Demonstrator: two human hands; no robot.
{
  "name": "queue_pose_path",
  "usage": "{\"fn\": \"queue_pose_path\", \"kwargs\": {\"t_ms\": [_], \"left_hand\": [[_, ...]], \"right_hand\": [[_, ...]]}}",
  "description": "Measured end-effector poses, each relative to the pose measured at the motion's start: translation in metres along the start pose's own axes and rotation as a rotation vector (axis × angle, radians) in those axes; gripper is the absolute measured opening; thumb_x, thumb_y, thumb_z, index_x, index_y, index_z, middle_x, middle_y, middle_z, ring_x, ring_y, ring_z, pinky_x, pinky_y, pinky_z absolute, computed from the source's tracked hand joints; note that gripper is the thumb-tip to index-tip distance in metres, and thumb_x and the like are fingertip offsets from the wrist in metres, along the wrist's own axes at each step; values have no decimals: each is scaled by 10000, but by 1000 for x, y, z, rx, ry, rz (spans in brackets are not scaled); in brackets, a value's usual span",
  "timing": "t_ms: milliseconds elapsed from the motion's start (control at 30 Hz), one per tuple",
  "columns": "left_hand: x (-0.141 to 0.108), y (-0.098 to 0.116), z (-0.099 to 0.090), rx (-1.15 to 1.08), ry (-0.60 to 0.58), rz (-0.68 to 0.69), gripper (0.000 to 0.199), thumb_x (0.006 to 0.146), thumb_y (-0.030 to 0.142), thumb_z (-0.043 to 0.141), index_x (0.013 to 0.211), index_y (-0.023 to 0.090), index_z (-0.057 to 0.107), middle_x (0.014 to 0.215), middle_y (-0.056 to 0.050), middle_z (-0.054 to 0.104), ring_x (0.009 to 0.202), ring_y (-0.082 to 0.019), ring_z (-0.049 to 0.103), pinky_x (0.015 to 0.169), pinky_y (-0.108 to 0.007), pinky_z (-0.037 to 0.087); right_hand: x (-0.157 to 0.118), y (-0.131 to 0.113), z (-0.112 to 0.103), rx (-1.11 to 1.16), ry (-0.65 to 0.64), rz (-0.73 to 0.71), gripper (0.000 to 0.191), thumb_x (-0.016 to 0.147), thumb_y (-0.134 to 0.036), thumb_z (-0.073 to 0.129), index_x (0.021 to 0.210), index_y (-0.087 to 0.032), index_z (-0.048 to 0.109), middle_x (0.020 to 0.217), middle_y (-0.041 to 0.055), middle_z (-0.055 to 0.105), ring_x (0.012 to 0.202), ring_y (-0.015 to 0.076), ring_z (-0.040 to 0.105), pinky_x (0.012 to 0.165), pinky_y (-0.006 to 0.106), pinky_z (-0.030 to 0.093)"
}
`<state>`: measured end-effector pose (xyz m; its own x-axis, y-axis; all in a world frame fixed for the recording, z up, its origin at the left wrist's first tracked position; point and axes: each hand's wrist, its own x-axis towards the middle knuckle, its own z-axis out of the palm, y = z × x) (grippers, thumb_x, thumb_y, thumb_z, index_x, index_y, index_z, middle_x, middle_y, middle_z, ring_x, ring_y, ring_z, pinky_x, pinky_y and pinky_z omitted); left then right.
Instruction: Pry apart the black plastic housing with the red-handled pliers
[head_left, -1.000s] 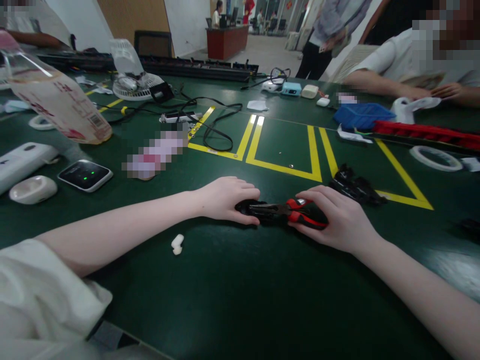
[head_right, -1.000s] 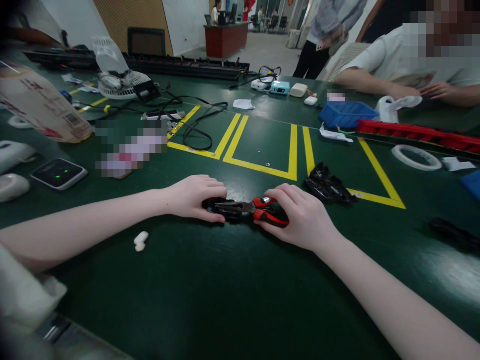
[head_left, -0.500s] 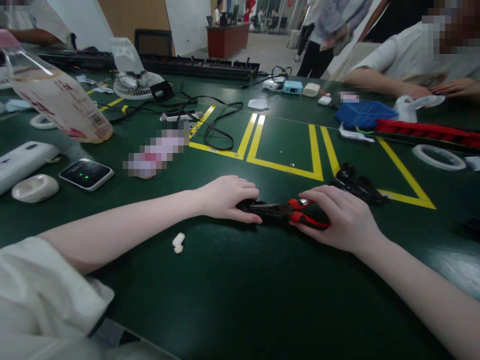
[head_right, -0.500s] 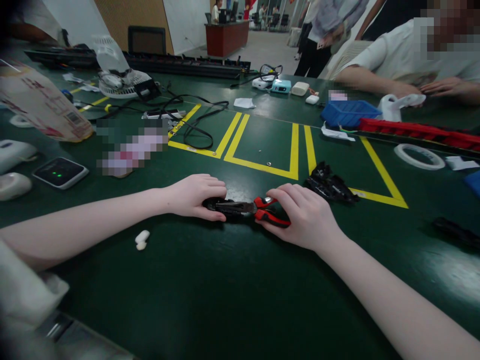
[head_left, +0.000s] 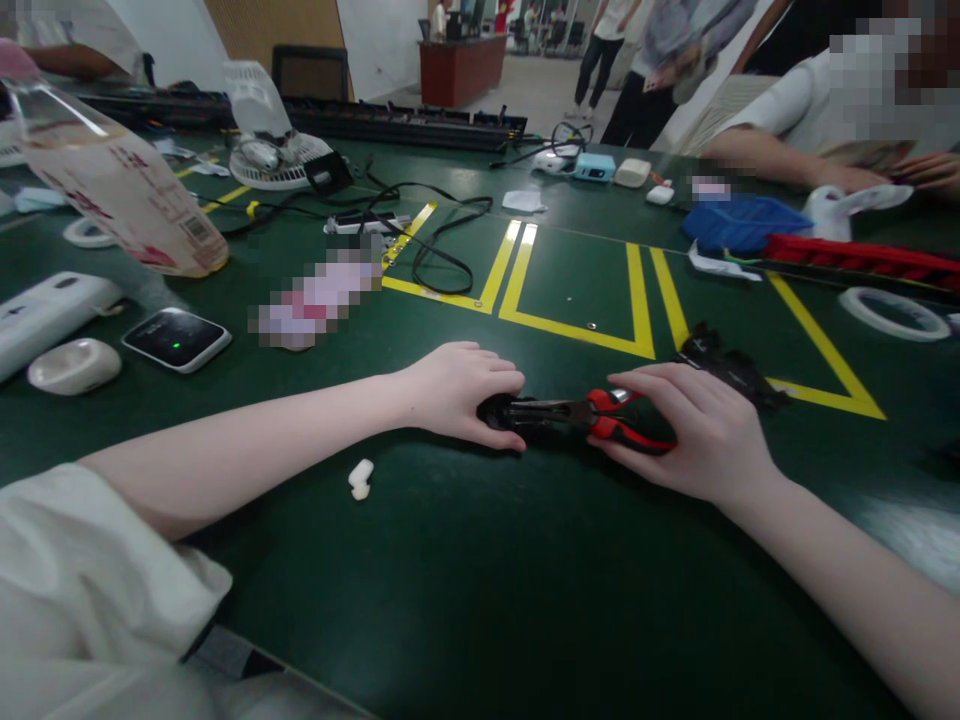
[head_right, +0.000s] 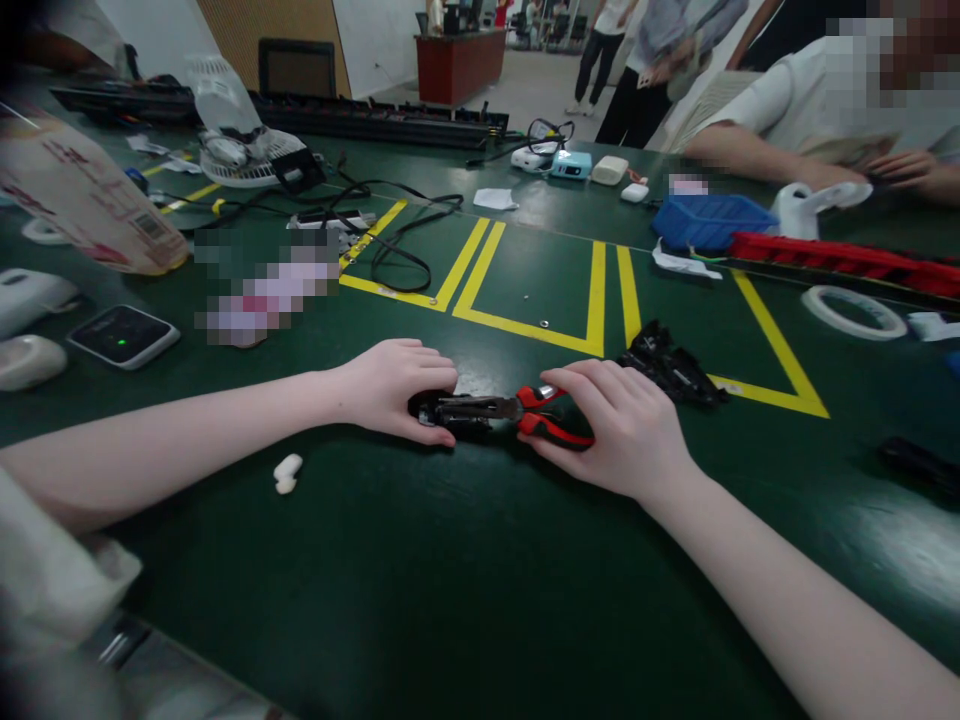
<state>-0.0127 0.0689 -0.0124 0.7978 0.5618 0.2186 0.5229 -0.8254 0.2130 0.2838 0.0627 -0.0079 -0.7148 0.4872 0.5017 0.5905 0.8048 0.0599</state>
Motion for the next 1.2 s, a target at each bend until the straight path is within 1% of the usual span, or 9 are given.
{"fn": "queue_pose_path", "kwargs": {"t_ms": [233,533,633,800,900,1000,1067,1133,1200], "left_hand": [[-1,4,1,128,67,-125,566,803,751,570,787,185,581,759,-7,643,722,-176,596,683,-306,297],[-2,3,-1,158,48,-98,713,752,881,464,689,178,571,672,-4,617,608,-151,541,645,-305,280],[-3,1,0,141,66,-69,707,799,856,422,646,178,551,632,2,594,580,-143,520,633,-303,278],[-5,-1,-2,81,107,-39,618,939,691,359,640,177,528,620,16,570,554,-126,484,625,-301,292],[-6,-1,-4,15,141,-74,528,949,643,394,758,177,554,707,13,601,572,-121,482,630,-288,329],[-5,-2,-5,-76,166,-83,497,911,649,480,993,167,573,906,-36,654,712,-157,578,683,-284,402],[-4,-3,-5,-114,145,-47,600,866,676,547,1173,161,537,1125,-104,644,892,-215,627,779,-319,448],[-3,-3,-5,-129,91,-2,755,814,700,614,1328,168,461,1311,-153,576,1090,-281,605,909,-378,449],[-2,-3,-5,-123,24,35,880,776,705,662,1421,173,387,1383,-163,538,1214,-317,550,988,-412,422]], "right_hand": [[0,1,-1,-23,-1,-1,472,798,-482,695,1183,-230,589,1065,132,712,909,317,684,672,444,525],[1,-1,-1,-97,13,-49,462,821,-456,691,1170,-180,567,1038,141,703,903,281,676,692,400,521],[1,0,-1,-109,33,-59,461,819,-478,682,1159,-190,569,1018,131,707,876,278,677,660,394,512],[3,-1,-1,-95,44,-82,462,808,-450,696,1135,-142,588,987,153,707,862,286,682,664,398,520],[4,-1,-2,-90,41,-86,453,814,-443,689,1129,-131,595,979,160,708,861,290,685,664,401,521],[4,-2,-2,-91,33,-89,444,822,-446,679,1130,-136,598,980,159,709,858,288,686,658,400,520],[4,-2,-2,-86,30,-86,445,820,-445,682,1132,-139,600,981,157,710,861,287,687,663,399,521],[3,-1,-1,-82,29,-82,447,817,-446,686,1133,-141,603,981,155,712,864,286,688,672,400,524],[3,-1,-1,-82,29,-81,448,818,-447,686,1134,-140,604,981,154,712,865,285,687,675,399,526]]}}
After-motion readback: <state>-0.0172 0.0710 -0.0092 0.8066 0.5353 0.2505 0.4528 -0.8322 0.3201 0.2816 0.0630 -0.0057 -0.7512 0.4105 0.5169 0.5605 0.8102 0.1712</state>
